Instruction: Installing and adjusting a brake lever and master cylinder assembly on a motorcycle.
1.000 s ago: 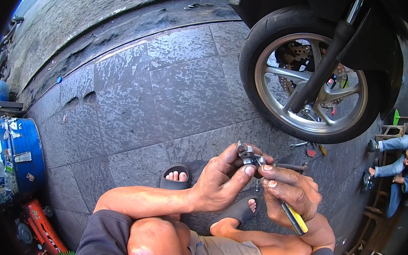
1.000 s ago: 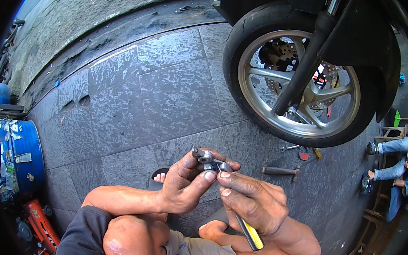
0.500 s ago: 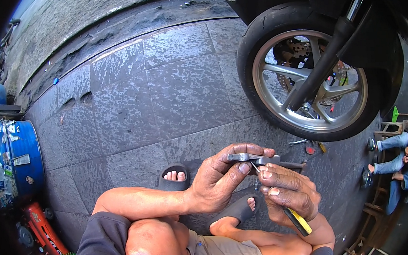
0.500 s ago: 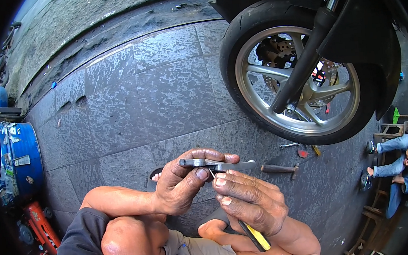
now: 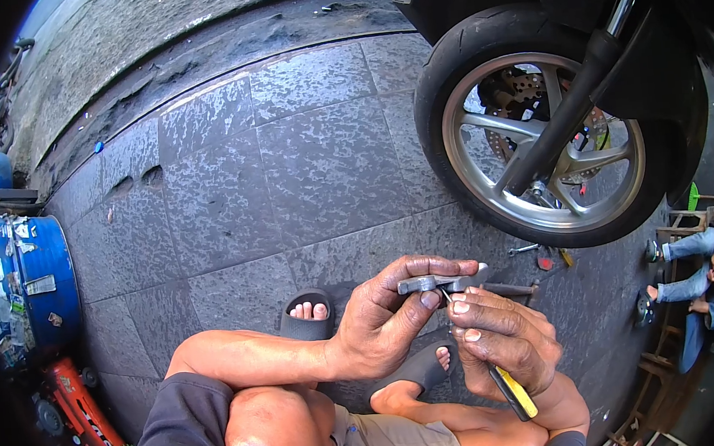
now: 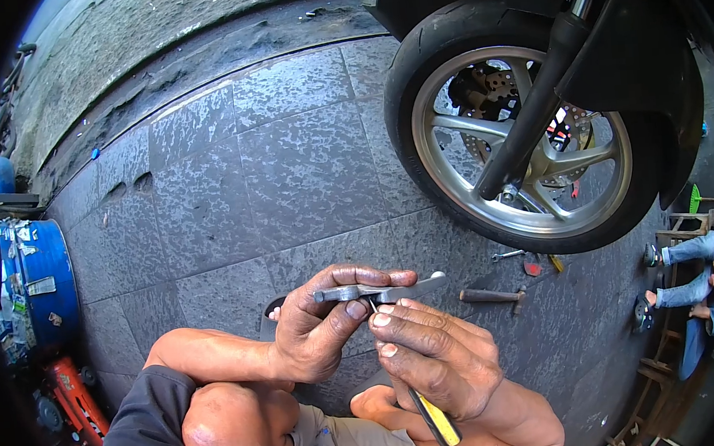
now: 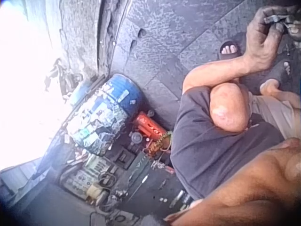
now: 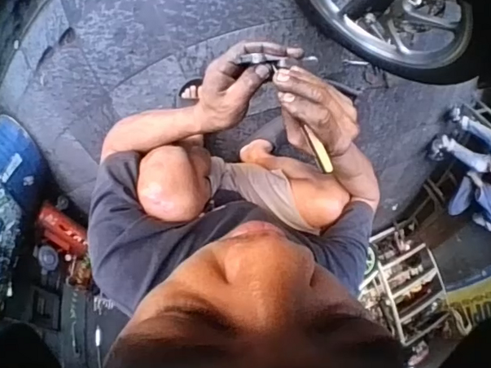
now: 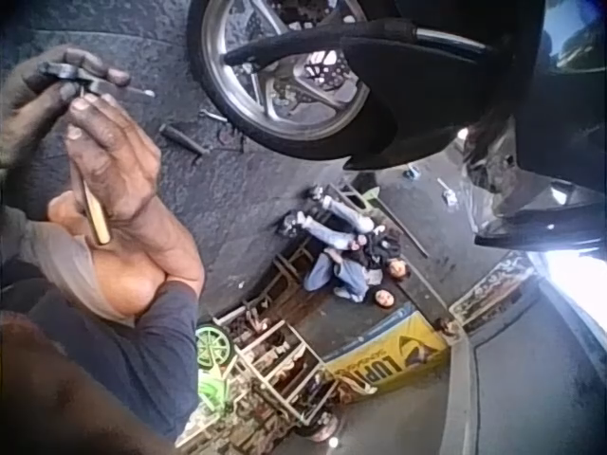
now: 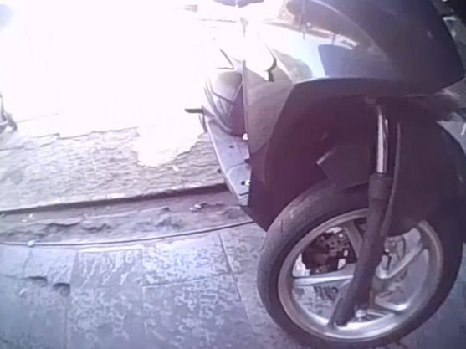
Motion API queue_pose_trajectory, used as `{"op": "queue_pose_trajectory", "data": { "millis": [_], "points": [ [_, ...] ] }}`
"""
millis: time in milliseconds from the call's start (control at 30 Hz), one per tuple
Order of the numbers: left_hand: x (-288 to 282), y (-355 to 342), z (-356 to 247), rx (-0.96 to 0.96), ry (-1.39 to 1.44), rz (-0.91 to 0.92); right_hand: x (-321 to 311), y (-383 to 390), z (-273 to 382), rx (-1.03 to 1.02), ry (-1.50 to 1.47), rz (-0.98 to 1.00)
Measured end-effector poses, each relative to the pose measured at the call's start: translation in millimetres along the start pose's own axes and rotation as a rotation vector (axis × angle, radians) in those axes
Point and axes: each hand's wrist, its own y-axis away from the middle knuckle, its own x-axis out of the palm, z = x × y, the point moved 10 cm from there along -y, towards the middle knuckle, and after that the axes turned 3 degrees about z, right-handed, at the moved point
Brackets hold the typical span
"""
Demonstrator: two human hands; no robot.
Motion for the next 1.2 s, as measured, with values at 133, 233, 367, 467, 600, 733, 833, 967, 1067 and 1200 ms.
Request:
{"op": "queue_pose_trajectory", "data": {
  "millis": [133, 233, 367, 467, 600, 733, 833, 967, 1067, 1200],
  "points": [
    [-4, 2, 8, -0.051, -0.085, -0.06, 6, 1, 2, -0.035, 0.166, -0.005],
    [-9, 0, 13, -0.079, -0.249, -0.096, 14, 0, 5, -0.068, 0.288, 0.012],
    [-15, -1, 18, -0.103, -0.327, -0.141, 24, -2, 5, -0.057, 0.403, 0.015],
    [-20, -2, 23, -0.132, -0.397, -0.166, 29, -6, -1, -0.003, 0.505, 0.023],
    [-22, -4, 21, -0.131, -0.525, -0.144, 30, -8, -1, -0.005, 0.541, 0.065],
    [-25, -4, 19, -0.119, -0.546, -0.162, 12, -8, -4, 0.068, 0.559, 0.095],
    [-32, -5, 17, -0.121, -0.235, -0.166, -5, 8, -17, 0.174, 0.491, 0.01],
    [-22, -6, 19, -0.075, -0.052, -0.06, -18, 13, -20, 0.248, 0.084, -0.115],
    [-19, -5, 22, -0.1, 0.06, -0.013, -12, 15, -22, 0.168, -0.059, -0.119],
    [-14, -5, 17, -0.045, -0.03, 0.014, -6, 15, -22, 0.155, -0.083, -0.08]
  ]
}}
